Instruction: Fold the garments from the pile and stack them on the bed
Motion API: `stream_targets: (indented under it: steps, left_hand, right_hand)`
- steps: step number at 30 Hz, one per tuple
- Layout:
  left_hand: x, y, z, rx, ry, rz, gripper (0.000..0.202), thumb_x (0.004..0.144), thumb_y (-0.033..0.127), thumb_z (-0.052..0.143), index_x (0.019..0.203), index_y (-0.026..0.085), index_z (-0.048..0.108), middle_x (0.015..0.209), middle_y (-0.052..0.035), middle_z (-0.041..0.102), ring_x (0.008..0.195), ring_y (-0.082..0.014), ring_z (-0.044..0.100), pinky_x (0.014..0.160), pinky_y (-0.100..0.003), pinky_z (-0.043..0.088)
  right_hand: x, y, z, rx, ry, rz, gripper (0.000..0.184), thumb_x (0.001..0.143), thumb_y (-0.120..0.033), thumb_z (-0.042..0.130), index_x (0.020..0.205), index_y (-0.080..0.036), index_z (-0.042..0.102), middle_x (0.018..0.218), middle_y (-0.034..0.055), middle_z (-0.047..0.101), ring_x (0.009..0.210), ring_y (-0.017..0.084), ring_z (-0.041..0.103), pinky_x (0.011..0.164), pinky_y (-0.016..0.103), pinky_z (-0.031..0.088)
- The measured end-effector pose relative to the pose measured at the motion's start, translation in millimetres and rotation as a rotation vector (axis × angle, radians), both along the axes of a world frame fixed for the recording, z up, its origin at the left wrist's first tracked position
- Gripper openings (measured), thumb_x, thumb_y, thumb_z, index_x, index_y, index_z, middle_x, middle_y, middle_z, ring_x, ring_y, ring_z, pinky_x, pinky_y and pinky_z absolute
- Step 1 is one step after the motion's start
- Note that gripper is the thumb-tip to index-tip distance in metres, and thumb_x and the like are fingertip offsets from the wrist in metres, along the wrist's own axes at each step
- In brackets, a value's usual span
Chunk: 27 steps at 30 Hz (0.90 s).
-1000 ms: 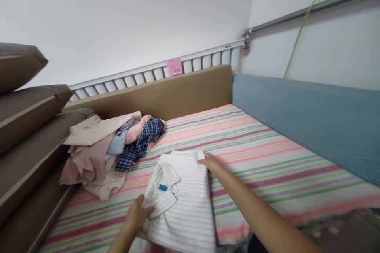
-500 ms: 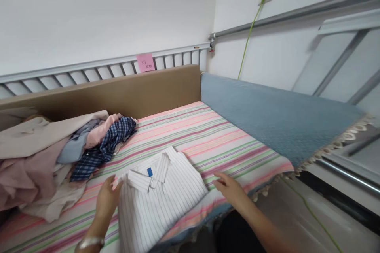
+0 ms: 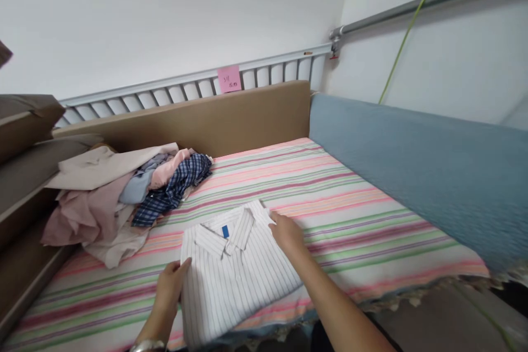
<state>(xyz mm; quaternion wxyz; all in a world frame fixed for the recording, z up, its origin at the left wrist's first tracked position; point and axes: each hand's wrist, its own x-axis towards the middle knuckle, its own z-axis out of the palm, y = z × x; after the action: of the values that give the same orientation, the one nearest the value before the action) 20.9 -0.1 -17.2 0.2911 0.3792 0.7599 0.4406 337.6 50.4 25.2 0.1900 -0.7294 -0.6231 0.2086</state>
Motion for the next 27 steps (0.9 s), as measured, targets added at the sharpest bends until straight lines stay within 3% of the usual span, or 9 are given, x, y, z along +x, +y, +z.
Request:
stream_targets:
  steps: [3, 6, 10, 13, 18, 22, 27]
  left_hand:
    - [-1.6, -3.9, -2.7, 0.052, -0.203, -0.021, 0.048, 0.046, 0.056, 0.074, 0.068, 0.016, 0.058, 0.049, 0.0057, 0.047, 0.045, -0.0103, 0.041, 0.045, -0.023, 0.029]
    - [-3.8, -5.9, -8.8, 0.028, -0.343, 0.018, 0.049, 0.044, 0.053, 0.076, 0.071, 0.018, 0.056, 0.051, 0.0072, 0.048, 0.046, -0.0095, 0.041, 0.046, -0.023, 0.030]
    - [-4.4, -2.2, -11.4, -0.094, -0.397, 0.058, 0.050, 0.040, 0.054, 0.077, 0.069, 0.018, 0.057, 0.053, 0.0042, 0.054, 0.048, -0.0136, 0.049, 0.047, -0.025, 0.034]
    - [-1.4, 2.3, -3.4, -0.130, -0.342, 0.077, 0.051, 0.042, 0.057, 0.073, 0.070, 0.017, 0.060, 0.049, 0.0048, 0.051, 0.043, -0.0120, 0.043, 0.044, -0.025, 0.030]
    - [6.9, 6.5, 10.2, 0.138, -0.301, 0.065, 0.043, 0.048, 0.052, 0.072, 0.070, 0.017, 0.059, 0.055, 0.0053, 0.053, 0.051, -0.0096, 0.044, 0.047, -0.022, 0.033]
    - [6.6, 11.2, -2.2, 0.095, -0.402, 0.011, 0.043, 0.048, 0.050, 0.071, 0.071, 0.017, 0.057, 0.059, 0.0026, 0.056, 0.055, -0.0128, 0.052, 0.053, -0.025, 0.041]
    - [-2.6, 16.7, -23.7, 0.017, -0.326, 0.033, 0.041, 0.049, 0.050, 0.069, 0.067, 0.015, 0.056, 0.055, 0.0003, 0.055, 0.051, -0.0144, 0.050, 0.050, -0.028, 0.041]
  right_hand:
    - [6.6, 8.0, -12.3, 0.127, 0.302, 0.078, 0.022, 0.084, -0.030, 0.049, 0.093, -0.019, 0.065, 0.094, 0.0022, 0.069, 0.091, 0.018, 0.061, 0.077, 0.024, 0.043]
    - [11.9, 21.9, -30.3, 0.118, 0.620, 0.077, 0.019, 0.078, -0.025, 0.049, 0.084, -0.015, 0.065, 0.086, 0.0025, 0.069, 0.084, 0.019, 0.062, 0.072, 0.024, 0.045]
    - [18.9, 37.2, -48.4, 0.042, 0.622, 0.058, 0.020, 0.072, -0.016, 0.048, 0.083, -0.014, 0.065, 0.087, 0.0049, 0.071, 0.081, 0.017, 0.063, 0.071, 0.024, 0.046]
    - [17.7, 40.9, -49.8, 0.050, 0.576, 0.031, 0.018, 0.075, -0.024, 0.052, 0.081, -0.015, 0.066, 0.086, 0.0064, 0.071, 0.080, 0.019, 0.063, 0.072, 0.026, 0.045]
    - [6.5, 40.2, -43.9, 0.138, 0.562, 0.029, 0.023, 0.076, -0.035, 0.054, 0.083, -0.017, 0.066, 0.086, 0.0068, 0.069, 0.085, 0.021, 0.061, 0.078, 0.029, 0.043]
    - [6.9, 43.1, -49.5, 0.134, 0.645, 0.034, 0.026, 0.077, -0.032, 0.048, 0.086, -0.016, 0.066, 0.088, 0.0053, 0.070, 0.086, 0.020, 0.062, 0.077, 0.028, 0.045]
    - [12.5, 43.7, -55.7, 0.061, 0.654, 0.019, 0.023, 0.072, -0.026, 0.051, 0.086, -0.015, 0.067, 0.089, 0.0071, 0.071, 0.085, 0.021, 0.064, 0.074, 0.029, 0.048]
